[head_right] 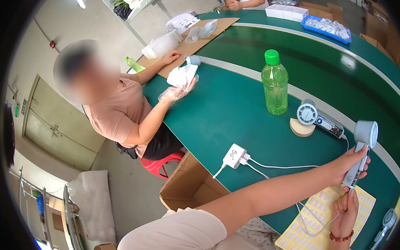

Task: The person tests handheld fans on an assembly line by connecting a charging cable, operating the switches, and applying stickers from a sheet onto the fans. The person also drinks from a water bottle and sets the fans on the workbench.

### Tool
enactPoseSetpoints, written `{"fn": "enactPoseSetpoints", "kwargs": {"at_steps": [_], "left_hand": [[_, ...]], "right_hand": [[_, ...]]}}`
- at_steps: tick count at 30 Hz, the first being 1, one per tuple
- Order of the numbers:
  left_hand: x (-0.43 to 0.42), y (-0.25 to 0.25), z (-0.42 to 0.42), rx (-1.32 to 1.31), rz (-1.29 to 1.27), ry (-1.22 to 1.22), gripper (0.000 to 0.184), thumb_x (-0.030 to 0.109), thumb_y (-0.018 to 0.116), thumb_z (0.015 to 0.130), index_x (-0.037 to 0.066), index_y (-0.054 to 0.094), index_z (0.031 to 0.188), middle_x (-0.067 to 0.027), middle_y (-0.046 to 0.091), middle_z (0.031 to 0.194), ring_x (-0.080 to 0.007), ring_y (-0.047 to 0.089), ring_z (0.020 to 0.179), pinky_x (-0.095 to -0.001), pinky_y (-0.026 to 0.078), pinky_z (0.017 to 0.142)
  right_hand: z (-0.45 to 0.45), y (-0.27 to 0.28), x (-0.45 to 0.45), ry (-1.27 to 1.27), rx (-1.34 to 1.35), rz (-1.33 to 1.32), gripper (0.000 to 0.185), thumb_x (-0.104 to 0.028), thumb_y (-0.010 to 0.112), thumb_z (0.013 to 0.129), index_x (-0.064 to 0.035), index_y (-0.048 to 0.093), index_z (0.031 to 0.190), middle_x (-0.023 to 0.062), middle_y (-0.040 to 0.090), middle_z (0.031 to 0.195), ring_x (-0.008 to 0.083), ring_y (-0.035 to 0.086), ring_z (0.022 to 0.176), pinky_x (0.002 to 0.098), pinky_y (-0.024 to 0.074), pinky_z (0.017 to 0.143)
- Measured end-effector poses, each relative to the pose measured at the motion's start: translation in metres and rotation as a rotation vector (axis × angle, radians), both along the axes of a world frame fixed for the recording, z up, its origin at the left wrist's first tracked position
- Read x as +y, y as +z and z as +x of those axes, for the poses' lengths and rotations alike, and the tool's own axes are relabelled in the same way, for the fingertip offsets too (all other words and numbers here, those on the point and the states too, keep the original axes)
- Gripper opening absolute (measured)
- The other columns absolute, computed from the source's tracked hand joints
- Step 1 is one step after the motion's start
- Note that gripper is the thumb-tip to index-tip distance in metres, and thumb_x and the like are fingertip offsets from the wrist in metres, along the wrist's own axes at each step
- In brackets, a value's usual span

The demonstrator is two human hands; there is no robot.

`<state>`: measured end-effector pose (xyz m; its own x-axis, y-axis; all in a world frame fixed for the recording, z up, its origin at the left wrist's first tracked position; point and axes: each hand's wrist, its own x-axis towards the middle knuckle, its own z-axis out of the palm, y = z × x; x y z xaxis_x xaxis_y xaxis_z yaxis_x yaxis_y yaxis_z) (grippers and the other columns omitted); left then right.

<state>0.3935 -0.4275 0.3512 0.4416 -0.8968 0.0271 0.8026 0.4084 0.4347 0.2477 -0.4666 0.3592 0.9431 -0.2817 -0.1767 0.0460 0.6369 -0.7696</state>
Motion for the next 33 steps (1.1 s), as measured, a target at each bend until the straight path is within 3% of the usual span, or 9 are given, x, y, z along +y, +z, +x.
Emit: {"fn": "enactPoseSetpoints", "kwargs": {"at_steps": [6, 9, 12, 16, 17, 20, 24, 27, 33], "left_hand": [[-0.003, 0.006, -0.003, 0.100, -0.047, 0.058, 0.036, 0.047, 0.058, 0.086, 0.018, 0.042, 0.100, 0.0015, 0.049, 0.084, -0.0076, 0.051, 0.070, -0.0245, 0.052, 0.060], [-0.009, -0.017, 0.026, 0.099, -0.023, 0.173, 0.043, 0.051, 0.056, 0.085, 0.014, 0.045, 0.104, 0.0016, 0.051, 0.080, -0.0086, 0.054, 0.077, -0.0262, 0.052, 0.066], [0.005, 0.000, 0.020, 0.172, -0.081, 0.028, 0.043, 0.052, 0.056, 0.084, 0.012, 0.050, 0.098, 0.0020, 0.052, 0.076, -0.0079, 0.056, 0.074, -0.0250, 0.052, 0.064], [0.006, 0.003, 0.010, -0.063, -0.043, -0.092, 0.044, 0.054, 0.054, 0.085, 0.011, 0.052, 0.094, 0.0010, 0.054, 0.079, -0.0088, 0.056, 0.065, -0.0253, 0.052, 0.059], [0.004, -0.002, 0.007, -0.081, -0.012, -0.156, 0.044, 0.053, 0.051, 0.087, 0.009, 0.052, 0.095, -0.0003, 0.054, 0.078, -0.0108, 0.056, 0.064, -0.0259, 0.051, 0.057], [0.005, -0.001, -0.002, -0.246, -0.002, -0.347, 0.043, 0.050, 0.048, 0.090, 0.007, 0.051, 0.096, -0.0023, 0.054, 0.076, -0.0127, 0.056, 0.061, -0.0255, 0.048, 0.054], [0.007, -0.006, -0.014, -0.327, -0.036, -0.491, 0.041, 0.043, 0.046, 0.093, 0.003, 0.054, 0.090, -0.0052, 0.055, 0.071, -0.0149, 0.056, 0.057, -0.0267, 0.047, 0.052], [0.013, -0.008, -0.014, -0.322, 0.080, -0.591, 0.035, 0.040, 0.051, 0.091, 0.006, 0.056, 0.094, -0.0047, 0.058, 0.071, -0.0134, 0.058, 0.059, -0.0263, 0.047, 0.050], [0.013, -0.021, -0.004, -0.243, 0.181, -0.648, 0.042, 0.043, 0.049, 0.091, 0.007, 0.050, 0.113, -0.0077, 0.060, 0.091, -0.0157, 0.062, 0.075, -0.0277, 0.053, 0.063]], "right_hand": [[-0.004, -0.001, -0.001, 0.043, -0.023, -0.069, 0.035, -0.026, 0.042, 0.097, 0.0018, 0.046, 0.117, -0.0064, 0.026, 0.058, 0.0025, 0.022, 0.049, 0.0200, 0.0188, 0.047], [-0.006, 0.021, 0.023, 0.097, -0.111, -0.239, 0.044, -0.030, 0.043, 0.097, 0.0021, 0.040, 0.126, -0.0071, 0.027, 0.059, 0.0019, 0.023, 0.050, 0.0197, 0.0183, 0.048], [0.000, 0.014, -0.002, -0.216, -0.075, -0.645, 0.048, -0.031, 0.043, 0.097, 0.0011, 0.035, 0.131, -0.0077, 0.026, 0.059, 0.0017, 0.022, 0.052, 0.0199, 0.0159, 0.048], [0.000, 0.006, -0.044, -0.452, 0.093, -1.035, 0.046, -0.026, 0.041, 0.098, -0.0038, 0.031, 0.137, 0.0054, 0.056, 0.093, 0.0108, 0.052, 0.089, 0.0215, 0.0390, 0.080], [0.001, 0.006, -0.054, -0.446, 0.112, -1.094, 0.044, -0.021, 0.039, 0.098, -0.0051, 0.030, 0.138, 0.0143, 0.045, 0.131, 0.0211, 0.043, 0.120, 0.0321, 0.0302, 0.102], [0.000, 0.018, -0.056, -0.643, 0.007, -1.154, 0.045, -0.018, 0.037, 0.097, -0.0039, 0.028, 0.139, 0.0154, 0.034, 0.141, 0.0244, 0.037, 0.127, 0.0367, 0.0291, 0.103], [-0.004, 0.026, -0.058, -0.624, -0.110, -1.251, 0.052, -0.025, 0.046, 0.092, -0.0003, 0.032, 0.136, 0.0144, 0.034, 0.140, 0.0258, 0.037, 0.126, 0.0381, 0.0285, 0.104], [-0.001, 0.037, -0.043, -0.510, -0.122, -1.197, 0.060, -0.027, 0.059, 0.082, 0.0002, 0.038, 0.131, 0.0138, 0.041, 0.133, 0.0230, 0.044, 0.118, 0.0357, 0.0354, 0.100], [0.000, 0.021, -0.049, -0.475, -0.170, -0.972, 0.057, -0.010, 0.070, 0.075, -0.0045, 0.044, 0.126, 0.0095, 0.049, 0.120, 0.0184, 0.048, 0.110, 0.0312, 0.0387, 0.096]]}}
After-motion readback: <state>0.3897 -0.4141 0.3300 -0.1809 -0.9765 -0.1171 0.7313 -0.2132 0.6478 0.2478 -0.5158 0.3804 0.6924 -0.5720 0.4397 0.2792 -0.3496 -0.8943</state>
